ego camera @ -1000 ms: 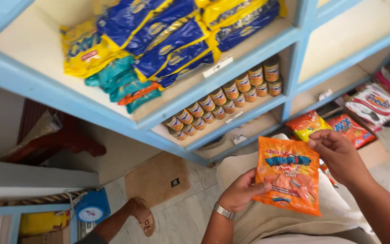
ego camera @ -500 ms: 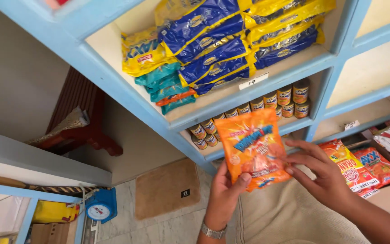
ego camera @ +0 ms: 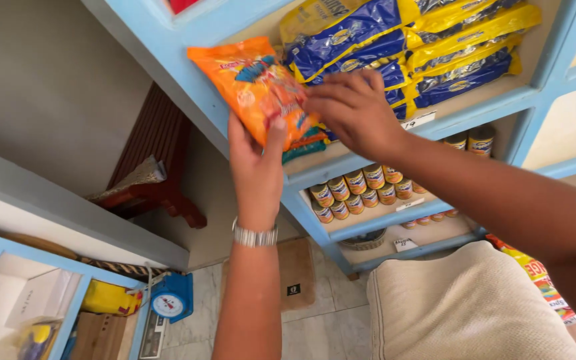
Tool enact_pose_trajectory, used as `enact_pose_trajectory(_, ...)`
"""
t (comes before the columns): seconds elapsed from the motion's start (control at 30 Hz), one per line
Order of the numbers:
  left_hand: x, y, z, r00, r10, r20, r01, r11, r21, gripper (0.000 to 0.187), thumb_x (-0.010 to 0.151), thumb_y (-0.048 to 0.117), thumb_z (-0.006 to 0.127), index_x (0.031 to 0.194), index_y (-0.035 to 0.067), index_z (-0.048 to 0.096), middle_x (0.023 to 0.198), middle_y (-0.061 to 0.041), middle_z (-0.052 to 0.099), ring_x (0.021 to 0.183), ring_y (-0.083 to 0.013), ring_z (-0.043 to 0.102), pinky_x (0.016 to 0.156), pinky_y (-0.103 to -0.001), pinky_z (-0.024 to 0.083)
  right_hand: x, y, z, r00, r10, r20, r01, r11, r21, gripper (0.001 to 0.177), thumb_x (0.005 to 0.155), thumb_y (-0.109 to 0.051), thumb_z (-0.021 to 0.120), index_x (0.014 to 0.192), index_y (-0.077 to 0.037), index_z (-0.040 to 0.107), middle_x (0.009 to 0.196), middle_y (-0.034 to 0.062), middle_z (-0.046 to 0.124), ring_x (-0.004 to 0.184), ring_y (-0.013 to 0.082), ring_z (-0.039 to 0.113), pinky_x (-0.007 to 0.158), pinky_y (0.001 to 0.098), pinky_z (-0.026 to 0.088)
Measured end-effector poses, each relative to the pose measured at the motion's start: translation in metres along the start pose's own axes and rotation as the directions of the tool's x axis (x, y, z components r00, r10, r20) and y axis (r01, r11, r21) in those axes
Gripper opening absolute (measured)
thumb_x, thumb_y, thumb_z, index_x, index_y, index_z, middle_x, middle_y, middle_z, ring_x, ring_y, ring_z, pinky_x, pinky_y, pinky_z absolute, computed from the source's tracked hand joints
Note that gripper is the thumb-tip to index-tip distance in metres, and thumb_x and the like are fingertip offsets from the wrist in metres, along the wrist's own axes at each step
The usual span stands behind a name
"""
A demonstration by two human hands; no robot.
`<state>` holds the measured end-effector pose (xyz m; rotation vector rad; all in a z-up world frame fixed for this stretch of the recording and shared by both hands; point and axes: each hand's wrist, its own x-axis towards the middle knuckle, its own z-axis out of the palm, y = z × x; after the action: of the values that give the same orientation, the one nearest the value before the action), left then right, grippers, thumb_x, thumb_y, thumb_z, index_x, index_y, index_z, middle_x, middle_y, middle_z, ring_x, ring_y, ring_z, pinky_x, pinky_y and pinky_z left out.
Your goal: Organizing and restocking various snack packets on grocery store shelves.
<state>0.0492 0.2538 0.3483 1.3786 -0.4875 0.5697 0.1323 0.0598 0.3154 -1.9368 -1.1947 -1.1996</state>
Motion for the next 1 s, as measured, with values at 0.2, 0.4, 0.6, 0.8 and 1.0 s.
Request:
enact_pose_trajectory(0.2, 0.047, -0.056, -0.013, 0.996, 0.028, -0.081, 0.0, 0.944, 0.331, 0.065, 0.098, 0.002, 0.064, 0.156, 0.002, 0.035, 0.145, -0.013, 0.058, 0.128, -0.0202, 0.059, 0.109, -0.033, 0.048, 0.012, 0.02, 0.045, 0.999, -0.018, 0.029, 0.025, 0.966, -0.257, 0.044, 0.091, -0.022, 0.079, 0.133, -0.018, 0.065, 0.14, 0.0034, 0.061, 0.133, 0.0281, 0.051, 0.11, 0.0608, 0.028)
enact_pose_trajectory(0.4, 0.106, -0.072, -0.022, 0.986, -0.093, -0.137, 0.106, 0.991, 0.085, 0.056, 0.098, -0.002, 0.052, 0.152, 0.004, 0.037, 0.142, -0.014, 0.057, 0.126, -0.0236, 0.059, 0.106, -0.035, 0.049, 0.029, 0.02, 0.047, 0.999, 0.048, 0.0, -0.047, 0.978, -0.204, 0.071, 0.081, -0.03, 0.081, 0.145, -0.011, 0.057, 0.137, 0.0114, 0.058, 0.128, 0.0339, 0.048, 0.107, 0.0665, 0.02)
enact_pose_trajectory(0.6, 0.176, -0.11, -0.042, 0.977, -0.018, -0.212, 0.049, 0.988, 0.143, 0.055, 0.093, -0.003, 0.054, 0.145, 0.002, 0.038, 0.138, -0.02, 0.055, 0.127, -0.0327, 0.058, 0.106, -0.042, 0.051, 0.051, 0.054, 0.053, 0.997, -0.073, -0.026, 0.052, 0.874, -0.482, 0.041, 0.098, -0.021, 0.077, 0.137, -0.024, 0.063, 0.135, -0.0032, 0.062, 0.133, 0.0225, 0.051, 0.119, 0.062, 0.023)
enact_pose_trajectory(0.8, 0.221, -0.13, -0.057, 0.997, 0.074, 0.004, -0.01, 0.084, 0.996, 0.072, 0.076, 0.015, 0.071, 0.14, -0.006, 0.045, 0.147, -0.036, 0.043, 0.137, -0.053, 0.035, 0.115, -0.055, 0.026, 0.059, 0.063, 0.053, 0.982, -0.175, 0.074, 0.19, 0.874, -0.447, 0.041, 0.091, -0.03, 0.078, 0.127, -0.016, 0.067, 0.132, 0.0036, 0.062, 0.131, 0.0282, 0.051, 0.116, 0.0679, 0.026)
enact_pose_trajectory(1.0, 0.235, -0.129, -0.052, 0.987, -0.121, 0.103, -0.136, -0.303, 0.943, 0.046, 0.101, 0.026, 0.053, 0.137, -0.002, 0.056, 0.148, -0.026, 0.048, 0.139, -0.0414, 0.043, 0.117, -0.053, 0.031, 0.066, 0.077, 0.054, 0.962, -0.22, 0.159, 0.272, 0.772, -0.575, 0.027, 0.09, -0.03, 0.069, 0.112, -0.016, 0.072, 0.13, 0.0068, 0.061, 0.132, 0.0316, 0.05, 0.117, 0.0694, 0.025)
